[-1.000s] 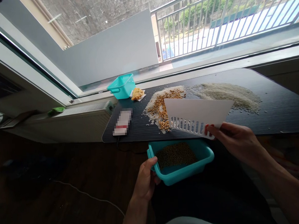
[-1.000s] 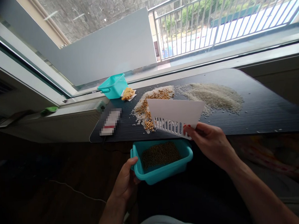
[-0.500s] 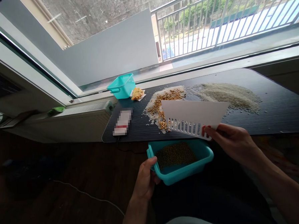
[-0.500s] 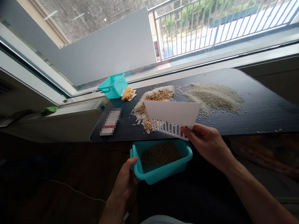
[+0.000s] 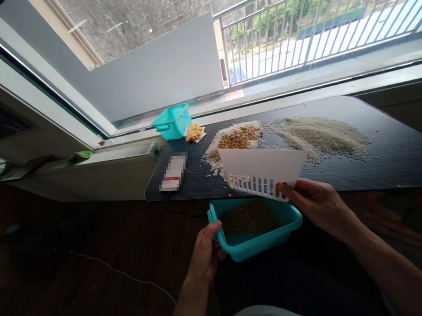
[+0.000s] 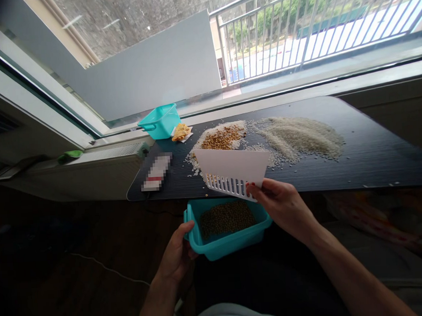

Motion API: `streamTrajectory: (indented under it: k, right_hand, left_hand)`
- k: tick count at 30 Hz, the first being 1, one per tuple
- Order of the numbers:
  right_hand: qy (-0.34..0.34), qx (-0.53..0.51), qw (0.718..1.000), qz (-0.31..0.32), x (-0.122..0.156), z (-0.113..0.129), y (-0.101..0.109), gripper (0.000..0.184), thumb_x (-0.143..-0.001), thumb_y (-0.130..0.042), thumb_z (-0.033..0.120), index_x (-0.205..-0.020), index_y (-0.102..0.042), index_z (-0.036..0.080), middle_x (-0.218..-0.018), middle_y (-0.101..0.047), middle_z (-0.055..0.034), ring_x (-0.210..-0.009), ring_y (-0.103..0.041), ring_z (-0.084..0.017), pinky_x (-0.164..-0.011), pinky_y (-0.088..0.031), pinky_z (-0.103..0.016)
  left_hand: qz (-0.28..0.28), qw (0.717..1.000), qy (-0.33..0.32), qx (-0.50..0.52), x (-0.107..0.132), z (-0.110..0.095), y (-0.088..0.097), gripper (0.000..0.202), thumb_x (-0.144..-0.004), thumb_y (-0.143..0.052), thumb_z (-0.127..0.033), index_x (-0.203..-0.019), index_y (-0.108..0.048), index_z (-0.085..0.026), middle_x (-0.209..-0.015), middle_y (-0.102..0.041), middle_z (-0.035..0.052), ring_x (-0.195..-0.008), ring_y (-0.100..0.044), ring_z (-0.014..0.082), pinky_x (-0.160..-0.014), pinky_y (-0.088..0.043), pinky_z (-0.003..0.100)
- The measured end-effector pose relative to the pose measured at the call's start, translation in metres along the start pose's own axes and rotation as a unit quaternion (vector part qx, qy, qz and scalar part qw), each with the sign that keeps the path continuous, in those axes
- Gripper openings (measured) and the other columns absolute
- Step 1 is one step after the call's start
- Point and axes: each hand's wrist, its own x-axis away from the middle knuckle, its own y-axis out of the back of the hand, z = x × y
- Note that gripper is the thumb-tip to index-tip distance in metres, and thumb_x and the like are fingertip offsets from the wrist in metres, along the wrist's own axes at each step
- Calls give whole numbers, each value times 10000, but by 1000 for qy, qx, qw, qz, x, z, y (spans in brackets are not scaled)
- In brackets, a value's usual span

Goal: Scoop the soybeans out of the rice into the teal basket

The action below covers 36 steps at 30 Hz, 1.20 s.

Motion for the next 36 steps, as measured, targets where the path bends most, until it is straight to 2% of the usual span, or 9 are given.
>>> streamTrajectory:
  k: [5, 10, 15, 18, 22, 27, 32, 36]
  right_hand:
    - [0, -9, 999, 39, 5, 7, -4, 333, -732, -600, 491, -742, -719, 180, -720, -721, -29, -632, -636, -179, -562, -502, -246]
    - [-10, 3, 1000, -18, 5, -2, 5, 291, -731, -601, 458, -822, -726, 211, -750, -728, -8, -649, -643, -180, -583, -508, -262]
    - [-14, 35, 996, -77, 2, -10, 15, 261, -707, -612, 465, -666, -690, 220, -610, -673, 8, -586, -609, -167, -530, -477, -258]
    - [-10, 43, 994, -97, -2, -7, 14, 274, -716, -601, 472, -636, -668, 219, -602, -659, 7, -585, -594, -159, -536, -463, -255]
    - [9, 29, 997, -77, -7, -1, 8, 281, -736, -588, 469, -624, -650, 219, -618, -654, 10, -610, -592, -153, -583, -465, -250]
    - [9, 24, 998, -55, -6, -1, 7, 280, -734, -590, 473, -631, -658, 222, -612, -651, 10, -592, -584, -151, -566, -463, -247]
    - [5, 18, 998, -52, -6, -1, 8, 279, -732, -591, 473, -669, -674, 214, -635, -664, 5, -609, -587, -153, -578, -464, -249]
    - [11, 20, 999, -48, -8, 1, 5, 295, -739, -585, 465, -632, -657, 200, -623, -655, 0, -604, -579, -146, -568, -457, -243]
  left_hand:
    - [-2, 1000, -4, -4, 0, -1, -1, 389, -654, -680, -427, -509, -414, -183, -387, -322, -88, -324, -294, 42, -337, -197, 185]
    - [1, 1000, -7, 4, 1, 0, 3, 372, -680, -663, -411, -530, -407, -188, -406, -314, -90, -333, -292, 42, -343, -202, 185]
    - [-1, 1000, -5, 4, 0, 1, 5, 370, -682, -663, -409, -542, -398, -192, -410, -302, -94, -342, -284, 42, -348, -213, 184]
    - [0, 1000, -3, -3, -1, 0, 6, 380, -671, -669, -417, -534, -396, -192, -408, -310, -91, -342, -301, 46, -350, -219, 186]
    - [0, 1000, -1, -1, -1, 0, 5, 380, -670, -670, -419, -536, -396, -193, -410, -308, -92, -343, -295, 44, -349, -211, 186]
    - [-1, 1000, 0, 2, 0, 1, 4, 377, -668, -672, -412, -539, -393, -193, -416, -306, -92, -350, -284, 42, -351, -211, 186]
    - [-5, 1000, 0, 3, -1, 1, 5, 378, -658, -679, -417, -542, -398, -192, -421, -312, -91, -348, -290, 41, -346, -207, 185]
    - [-2, 1000, 2, 5, -1, 2, 4, 380, -661, -677, -416, -539, -395, -193, -418, -305, -93, -343, -291, 41, -345, -201, 184]
